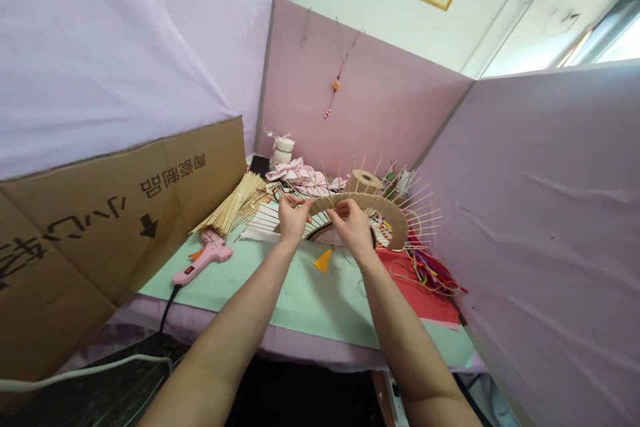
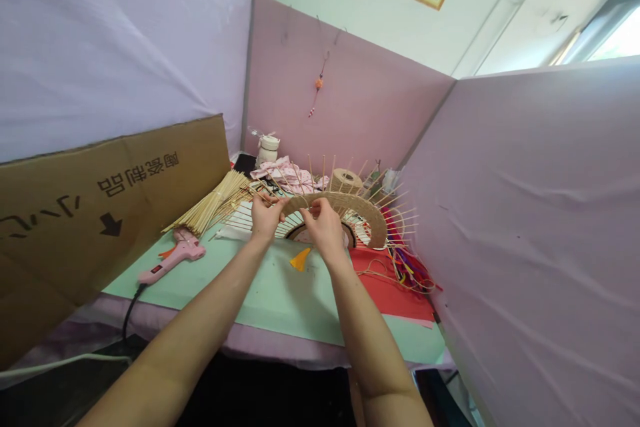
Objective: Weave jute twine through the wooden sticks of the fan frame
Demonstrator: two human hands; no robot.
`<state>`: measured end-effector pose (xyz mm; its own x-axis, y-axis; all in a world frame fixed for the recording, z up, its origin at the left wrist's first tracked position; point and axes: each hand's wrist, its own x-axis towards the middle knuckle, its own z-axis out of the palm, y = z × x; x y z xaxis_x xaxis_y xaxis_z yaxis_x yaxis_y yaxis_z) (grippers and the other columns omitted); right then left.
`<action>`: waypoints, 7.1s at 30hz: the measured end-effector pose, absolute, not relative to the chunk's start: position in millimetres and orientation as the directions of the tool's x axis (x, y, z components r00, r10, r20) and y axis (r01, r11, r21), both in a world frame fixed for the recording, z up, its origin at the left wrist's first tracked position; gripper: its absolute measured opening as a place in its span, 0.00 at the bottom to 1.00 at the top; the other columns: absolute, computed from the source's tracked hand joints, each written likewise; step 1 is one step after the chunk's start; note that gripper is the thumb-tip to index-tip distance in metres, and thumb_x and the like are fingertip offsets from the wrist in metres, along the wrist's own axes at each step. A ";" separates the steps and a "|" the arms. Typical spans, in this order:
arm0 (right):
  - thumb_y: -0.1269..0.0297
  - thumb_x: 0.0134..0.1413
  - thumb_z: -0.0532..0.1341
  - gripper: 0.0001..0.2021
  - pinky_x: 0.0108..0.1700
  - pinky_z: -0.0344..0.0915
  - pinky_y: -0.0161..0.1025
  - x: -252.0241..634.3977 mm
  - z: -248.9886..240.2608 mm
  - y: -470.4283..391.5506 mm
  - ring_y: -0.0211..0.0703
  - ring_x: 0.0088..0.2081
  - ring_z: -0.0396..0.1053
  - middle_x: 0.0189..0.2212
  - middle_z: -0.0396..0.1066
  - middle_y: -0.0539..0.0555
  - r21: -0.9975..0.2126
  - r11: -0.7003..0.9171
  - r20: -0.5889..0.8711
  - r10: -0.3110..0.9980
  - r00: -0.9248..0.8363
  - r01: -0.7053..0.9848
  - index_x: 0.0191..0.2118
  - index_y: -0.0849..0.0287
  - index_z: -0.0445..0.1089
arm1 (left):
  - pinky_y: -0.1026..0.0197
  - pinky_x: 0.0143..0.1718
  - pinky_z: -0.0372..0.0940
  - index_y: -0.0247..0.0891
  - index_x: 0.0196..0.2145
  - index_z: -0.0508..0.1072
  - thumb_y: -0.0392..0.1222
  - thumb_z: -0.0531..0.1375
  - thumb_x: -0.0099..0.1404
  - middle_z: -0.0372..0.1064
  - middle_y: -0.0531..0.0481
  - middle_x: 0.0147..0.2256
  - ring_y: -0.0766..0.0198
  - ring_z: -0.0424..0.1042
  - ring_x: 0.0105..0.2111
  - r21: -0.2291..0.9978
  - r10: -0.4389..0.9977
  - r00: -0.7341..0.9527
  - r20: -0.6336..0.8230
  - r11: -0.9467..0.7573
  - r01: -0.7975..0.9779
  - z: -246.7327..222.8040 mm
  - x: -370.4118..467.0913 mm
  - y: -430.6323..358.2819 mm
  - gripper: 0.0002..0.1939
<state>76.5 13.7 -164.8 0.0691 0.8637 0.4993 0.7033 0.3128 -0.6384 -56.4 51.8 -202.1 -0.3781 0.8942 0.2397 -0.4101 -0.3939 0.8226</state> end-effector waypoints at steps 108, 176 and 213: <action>0.78 0.57 0.55 0.11 0.34 0.60 0.36 31.2 18.7 18.3 0.47 0.42 0.69 0.38 0.72 0.62 0.579 0.329 0.287 0.774 -0.564 0.746 0.40 0.65 0.73 | 0.66 0.26 0.65 0.40 0.36 0.66 0.38 0.55 0.65 0.74 0.53 0.32 0.67 0.73 0.21 0.871 0.846 -0.222 0.485 -0.491 0.034 -182.0 -15.1 41.5 0.01; 0.57 0.59 0.55 0.12 0.39 0.61 0.40 175.5 -144.4 12.0 0.45 0.35 0.68 0.31 0.73 0.55 -0.436 0.336 0.745 0.655 0.125 0.835 0.31 0.58 0.71 | 0.68 0.24 0.65 0.35 0.42 0.72 0.34 0.55 0.59 0.73 0.52 0.29 0.68 0.72 0.21 0.945 0.945 0.019 0.326 -0.325 -0.039 -155.8 5.8 61.6 0.13; 0.60 0.50 0.61 0.09 0.28 0.53 0.35 183.6 -62.7 -17.8 0.39 0.25 0.63 0.22 0.71 0.51 -0.208 0.096 0.392 0.920 -0.007 0.973 0.26 0.58 0.73 | 0.68 0.20 0.58 0.36 0.28 0.72 0.41 0.61 0.60 0.68 0.56 0.20 0.68 0.69 0.15 0.953 0.951 -0.058 0.302 -0.300 0.041 -145.8 5.5 54.4 0.06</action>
<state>183.6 -17.8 -62.7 -0.0068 0.9198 0.3924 0.9734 0.0959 -0.2080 5.5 54.4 -145.8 -0.0577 0.9515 0.3022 0.0413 -0.3002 0.9530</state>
